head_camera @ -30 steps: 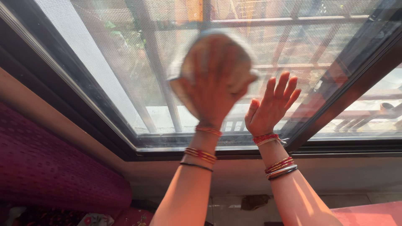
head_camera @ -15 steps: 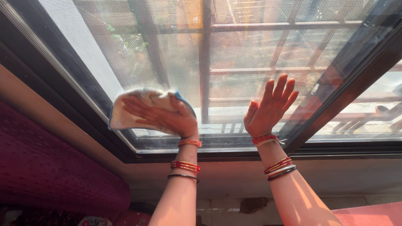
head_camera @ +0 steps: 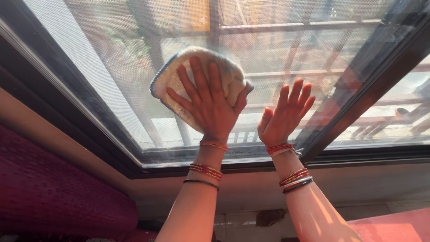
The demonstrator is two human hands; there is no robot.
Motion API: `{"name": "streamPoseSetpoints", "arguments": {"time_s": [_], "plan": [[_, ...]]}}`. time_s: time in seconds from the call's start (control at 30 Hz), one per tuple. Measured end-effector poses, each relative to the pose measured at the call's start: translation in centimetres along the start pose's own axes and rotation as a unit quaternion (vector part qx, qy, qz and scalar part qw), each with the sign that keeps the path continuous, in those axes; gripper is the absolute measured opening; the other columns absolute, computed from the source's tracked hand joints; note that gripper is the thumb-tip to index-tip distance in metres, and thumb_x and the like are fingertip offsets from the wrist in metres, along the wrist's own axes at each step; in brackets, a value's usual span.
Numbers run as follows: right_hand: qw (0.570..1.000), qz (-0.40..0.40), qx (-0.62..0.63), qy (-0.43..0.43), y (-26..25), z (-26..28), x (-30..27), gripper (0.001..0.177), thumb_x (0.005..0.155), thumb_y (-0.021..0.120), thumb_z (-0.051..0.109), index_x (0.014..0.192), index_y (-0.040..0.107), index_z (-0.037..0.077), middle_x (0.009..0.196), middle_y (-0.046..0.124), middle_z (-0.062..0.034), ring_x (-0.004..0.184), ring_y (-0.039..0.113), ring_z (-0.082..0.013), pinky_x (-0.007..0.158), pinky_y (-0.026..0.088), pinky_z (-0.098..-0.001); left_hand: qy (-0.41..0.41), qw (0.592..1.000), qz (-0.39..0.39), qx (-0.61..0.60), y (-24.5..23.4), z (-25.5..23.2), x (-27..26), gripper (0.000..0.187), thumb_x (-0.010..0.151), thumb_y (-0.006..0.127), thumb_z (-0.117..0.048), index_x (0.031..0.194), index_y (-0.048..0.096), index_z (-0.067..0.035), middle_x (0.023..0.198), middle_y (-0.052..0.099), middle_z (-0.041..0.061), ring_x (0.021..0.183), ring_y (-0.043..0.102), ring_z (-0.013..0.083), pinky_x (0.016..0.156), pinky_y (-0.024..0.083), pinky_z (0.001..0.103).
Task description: The person cleans a window screen using a spray bottle and a cloth. They repeatedly spray the screen and wipe it with the cloth, covering different sections of the window throughout the clip.
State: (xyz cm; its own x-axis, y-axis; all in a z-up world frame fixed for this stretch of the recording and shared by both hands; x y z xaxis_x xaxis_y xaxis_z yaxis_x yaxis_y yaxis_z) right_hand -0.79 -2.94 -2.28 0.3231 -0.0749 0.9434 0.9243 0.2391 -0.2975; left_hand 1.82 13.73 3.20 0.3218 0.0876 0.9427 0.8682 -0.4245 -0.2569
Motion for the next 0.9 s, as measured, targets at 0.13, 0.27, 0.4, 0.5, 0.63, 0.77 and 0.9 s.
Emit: {"name": "streamPoseSetpoints", "arguments": {"time_s": [0.13,0.27,0.4,0.5,0.63,0.77,0.9], "plan": [[1.0,-0.002,-0.002,0.002,0.0,0.0,-0.1,0.06,0.117,0.023,0.046,0.169,0.015,0.018,0.177,0.01,-0.0119,0.166,0.006,-0.0356,0.131,0.0,-0.0552,-0.026,0.988,0.149,0.041,0.4,3.1,-3.7,0.092,0.094,0.052,-0.079,0.159,0.029,-0.019,0.168,0.029,0.015,0.158,0.017,0.043,0.124,0.0,0.076],[1.0,-0.006,-0.005,0.005,0.2,0.0,0.0,0.061,0.116,0.021,0.047,0.169,0.016,0.019,0.177,0.011,-0.0106,0.166,0.007,-0.0342,0.131,0.0,-0.0545,-0.117,0.983,0.141,0.033,-0.8,6.8,-8.2,0.097,0.089,0.044,-0.082,0.16,0.029,-0.017,0.17,0.024,0.013,0.161,0.012,0.0416,0.124,-0.004,0.075],[1.0,-0.009,-0.003,0.008,0.3,0.0,-0.1,0.061,0.115,0.02,0.048,0.169,0.017,0.019,0.177,0.011,-0.0103,0.166,0.008,-0.0336,0.131,0.0,-0.0538,-0.141,0.99,0.011,0.026,-0.8,6.4,-7.3,0.101,0.099,0.036,-0.083,0.165,0.014,-0.01,0.175,0.01,0.016,0.164,0.002,0.0422,0.127,-0.009,0.075],[1.0,-0.012,-0.003,0.004,0.3,-0.1,0.0,0.061,0.116,0.02,0.048,0.169,0.016,0.019,0.177,0.011,-0.0105,0.167,0.008,-0.0338,0.132,0.0,-0.0537,-0.169,0.983,0.021,0.065,-1.1,4.5,-2.7,0.099,0.097,0.03,-0.081,0.168,0.011,-0.015,0.176,0.008,0.015,0.166,0.001,0.0376,0.127,-0.007,0.072],[1.0,-0.003,-0.008,0.006,0.2,0.0,0.0,0.061,0.117,0.021,0.047,0.169,0.015,0.018,0.177,0.011,-0.0114,0.167,0.007,-0.035,0.132,0.0,-0.0542,-0.084,0.995,-0.022,0.04,-1.4,0.7,2.4,0.096,0.101,0.036,-0.085,0.165,0.012,-0.018,0.172,0.01,0.014,0.162,0.002,0.0395,0.124,-0.007,0.075],[1.0,0.003,-0.01,0.0,0.0,-0.1,-0.2,0.061,0.117,0.022,0.046,0.169,0.015,0.016,0.177,0.01,-0.013,0.166,0.007,-0.0368,0.131,-0.001,-0.0545,-0.002,1.0,0.008,0.003,0.0,-0.2,0.6,0.094,0.098,0.047,-0.084,0.159,0.032,-0.015,0.169,0.022,0.016,0.159,0.015,0.0457,0.121,-0.003,0.085],[1.0,0.013,-0.018,0.004,-0.1,-0.2,-0.3,0.062,0.117,0.023,0.046,0.169,0.015,0.015,0.176,0.01,-0.0144,0.166,0.006,-0.0378,0.131,-0.001,-0.0545,0.051,0.994,0.09,0.032,3.0,1.7,-9.4,0.081,0.088,0.06,-0.081,0.141,0.056,-0.021,0.155,0.042,0.015,0.145,0.035,0.0453,0.108,0.012,0.087]]}}
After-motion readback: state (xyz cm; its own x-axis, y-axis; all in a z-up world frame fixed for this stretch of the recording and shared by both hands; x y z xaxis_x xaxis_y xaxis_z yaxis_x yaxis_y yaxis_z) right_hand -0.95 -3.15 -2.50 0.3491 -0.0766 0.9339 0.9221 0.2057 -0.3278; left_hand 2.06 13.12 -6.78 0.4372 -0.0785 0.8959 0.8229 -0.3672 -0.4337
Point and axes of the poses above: each hand's wrist, its own x-axis towards the middle knuckle, its own y-axis out of the palm, z = x × y, the point moved 1 cm from there along x, towards the middle knuckle
